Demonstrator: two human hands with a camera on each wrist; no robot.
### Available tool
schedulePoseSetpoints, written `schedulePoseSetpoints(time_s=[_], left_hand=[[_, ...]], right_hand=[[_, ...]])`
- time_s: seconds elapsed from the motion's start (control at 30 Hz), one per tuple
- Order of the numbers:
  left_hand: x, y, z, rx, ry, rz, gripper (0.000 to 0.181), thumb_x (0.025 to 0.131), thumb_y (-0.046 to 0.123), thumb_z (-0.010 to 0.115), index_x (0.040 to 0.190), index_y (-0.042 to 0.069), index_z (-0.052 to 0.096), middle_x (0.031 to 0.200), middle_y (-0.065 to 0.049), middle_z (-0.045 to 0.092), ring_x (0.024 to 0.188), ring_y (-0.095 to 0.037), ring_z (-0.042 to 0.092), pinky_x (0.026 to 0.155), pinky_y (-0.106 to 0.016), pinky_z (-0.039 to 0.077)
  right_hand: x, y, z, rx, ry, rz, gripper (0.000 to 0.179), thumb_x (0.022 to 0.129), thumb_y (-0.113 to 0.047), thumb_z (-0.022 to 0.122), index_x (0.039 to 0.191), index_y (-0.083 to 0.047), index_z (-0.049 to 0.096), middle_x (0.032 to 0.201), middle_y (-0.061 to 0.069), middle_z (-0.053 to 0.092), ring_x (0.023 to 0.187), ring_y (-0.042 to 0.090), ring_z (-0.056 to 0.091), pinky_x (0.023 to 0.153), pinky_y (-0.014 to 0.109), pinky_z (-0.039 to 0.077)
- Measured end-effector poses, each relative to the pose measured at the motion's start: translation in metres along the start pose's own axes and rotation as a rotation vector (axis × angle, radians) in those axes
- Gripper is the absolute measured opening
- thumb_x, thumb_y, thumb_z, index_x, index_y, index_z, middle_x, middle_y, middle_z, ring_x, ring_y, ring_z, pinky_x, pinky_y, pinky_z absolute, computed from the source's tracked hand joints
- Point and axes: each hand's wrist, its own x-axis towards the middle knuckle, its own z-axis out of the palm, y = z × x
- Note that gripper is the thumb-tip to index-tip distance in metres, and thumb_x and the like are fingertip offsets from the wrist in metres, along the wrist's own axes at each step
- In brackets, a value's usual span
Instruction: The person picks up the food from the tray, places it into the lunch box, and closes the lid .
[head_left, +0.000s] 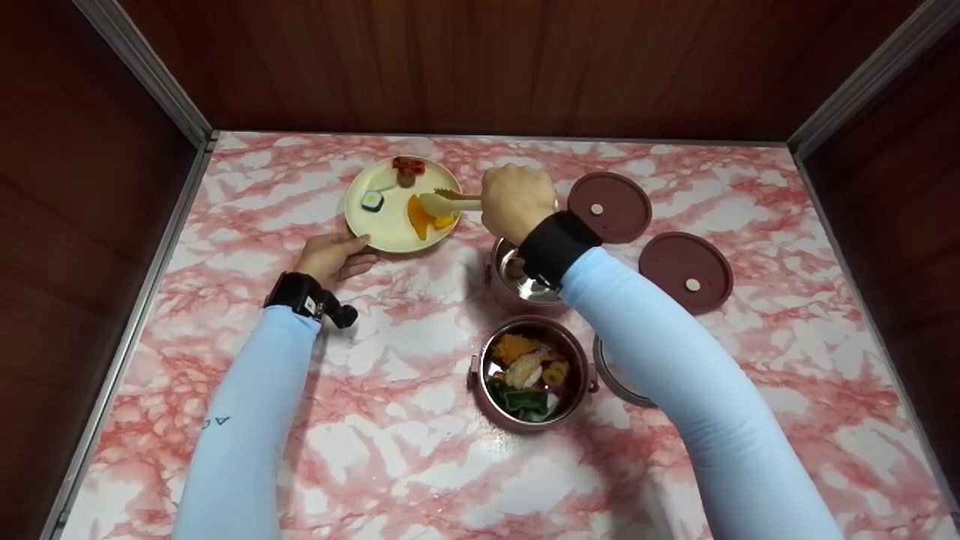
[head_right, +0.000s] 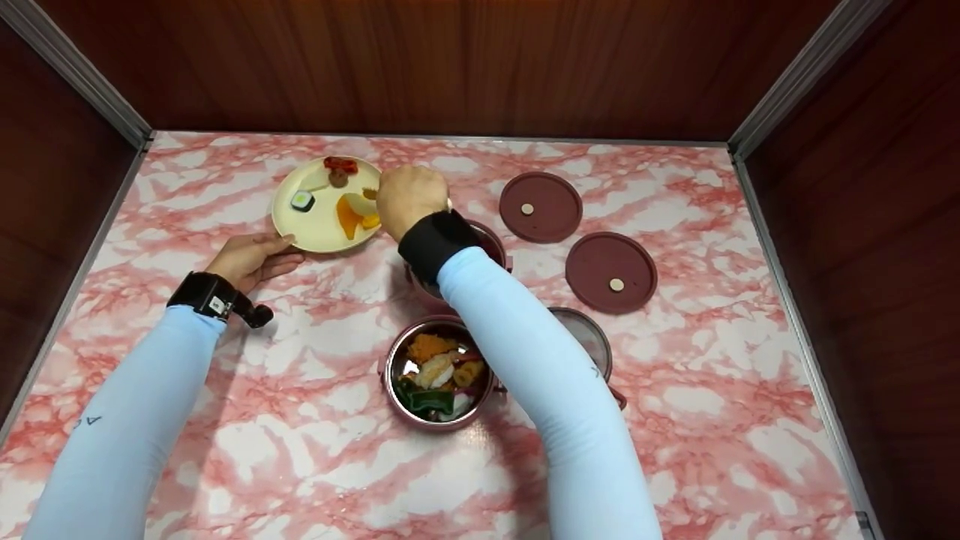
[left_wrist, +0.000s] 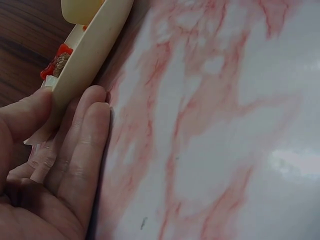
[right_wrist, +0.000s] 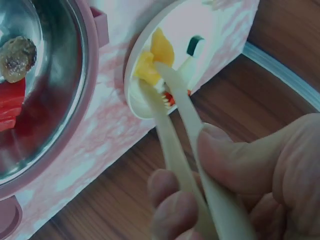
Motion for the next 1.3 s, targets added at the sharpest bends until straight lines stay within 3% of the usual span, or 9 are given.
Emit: schedulePoseSetpoints(time_s=[0.1, 0.2, 0.4, 0.6, 0.73, 0.9, 1.0, 1.3], left_hand=[[0.002, -0.001, 0.0, 0.004, -0.004, -0.011, 0.029, 0.092, 0.008, 0.07, 0.115, -0.001, 0.054, 0.095, -0.02, 0.073, 0.09, -0.028, 0.072, 0.09, -0.036, 0.051], [0.004, -0.002, 0.0, -0.001, -0.003, -0.018, 0.03, 0.092, 0.007, 0.07, 0.115, -0.001, 0.053, 0.093, -0.018, 0.073, 0.09, -0.027, 0.072, 0.09, -0.036, 0.051], [0.006, -0.002, 0.0, 0.009, 0.003, -0.014, 0.032, 0.092, 0.009, 0.07, 0.117, -0.002, 0.054, 0.093, -0.018, 0.073, 0.089, -0.026, 0.072, 0.089, -0.036, 0.052], [0.01, -0.004, -0.001, 0.027, 0.005, -0.012, 0.034, 0.092, 0.012, 0.071, 0.118, 0.0, 0.053, 0.095, -0.017, 0.074, 0.089, -0.025, 0.073, 0.089, -0.035, 0.052], [0.009, -0.003, -0.002, 0.024, 0.019, -0.011, 0.034, 0.091, 0.012, 0.073, 0.117, 0.0, 0.055, 0.097, -0.017, 0.073, 0.09, -0.025, 0.072, 0.088, -0.035, 0.053], [0.001, 0.0, -0.003, 0.006, 0.01, -0.023, 0.037, 0.091, 0.011, 0.072, 0.12, -0.003, 0.054, 0.103, -0.018, 0.072, 0.095, -0.026, 0.071, 0.092, -0.036, 0.05], [-0.004, 0.002, -0.003, 0.002, 0.001, -0.026, 0.039, 0.092, 0.011, 0.072, 0.123, -0.003, 0.055, 0.103, -0.018, 0.072, 0.097, -0.026, 0.071, 0.094, -0.036, 0.049], [-0.005, 0.002, 0.001, -0.012, -0.012, -0.014, 0.04, 0.091, 0.01, 0.073, 0.124, -0.004, 0.055, 0.105, -0.02, 0.071, 0.099, -0.028, 0.07, 0.096, -0.037, 0.047]], right_hand=[[0.0, 0.006, 0.0, 0.019, -0.01, 0.007, 0.014, 0.084, -0.013, 0.063, 0.096, -0.008, 0.068, 0.093, 0.012, 0.066, 0.085, 0.031, 0.063, 0.071, 0.05, 0.054], [0.001, 0.014, -0.006, 0.061, -0.07, 0.049, 0.015, 0.084, -0.015, 0.062, 0.097, -0.009, 0.065, 0.094, 0.011, 0.064, 0.086, 0.03, 0.062, 0.073, 0.05, 0.053], [-0.012, 0.039, -0.038, 0.083, -0.145, 0.099, 0.017, 0.089, -0.021, 0.056, 0.099, -0.011, 0.066, 0.093, 0.009, 0.062, 0.084, 0.029, 0.06, 0.071, 0.05, 0.053], [-0.051, 0.083, -0.073, 0.047, -0.089, -0.014, 0.019, 0.091, -0.027, 0.06, 0.101, -0.02, 0.075, 0.091, 0.012, 0.067, 0.082, 0.033, 0.062, 0.065, 0.051, 0.051], [-0.076, 0.113, -0.086, 0.006, -0.059, -0.082, 0.013, 0.09, -0.028, 0.067, 0.099, -0.024, 0.076, 0.085, 0.01, 0.068, 0.076, 0.033, 0.061, 0.058, 0.051, 0.047], [-0.1, 0.142, -0.083, -0.057, -0.065, -0.136, 0.005, 0.088, -0.024, 0.069, 0.09, -0.025, 0.074, 0.075, 0.005, 0.062, 0.065, 0.029, 0.056, 0.05, 0.048, 0.042], [-0.108, 0.154, -0.076, -0.08, -0.092, -0.144, 0.008, 0.087, -0.022, 0.069, 0.093, -0.027, 0.073, 0.072, 0.004, 0.06, 0.063, 0.027, 0.055, 0.05, 0.048, 0.042], [-0.113, 0.167, -0.048, -0.065, -0.107, -0.173, 0.011, 0.083, -0.022, 0.074, 0.093, -0.025, 0.075, 0.073, 0.005, 0.062, 0.064, 0.026, 0.056, 0.051, 0.049, 0.042]])
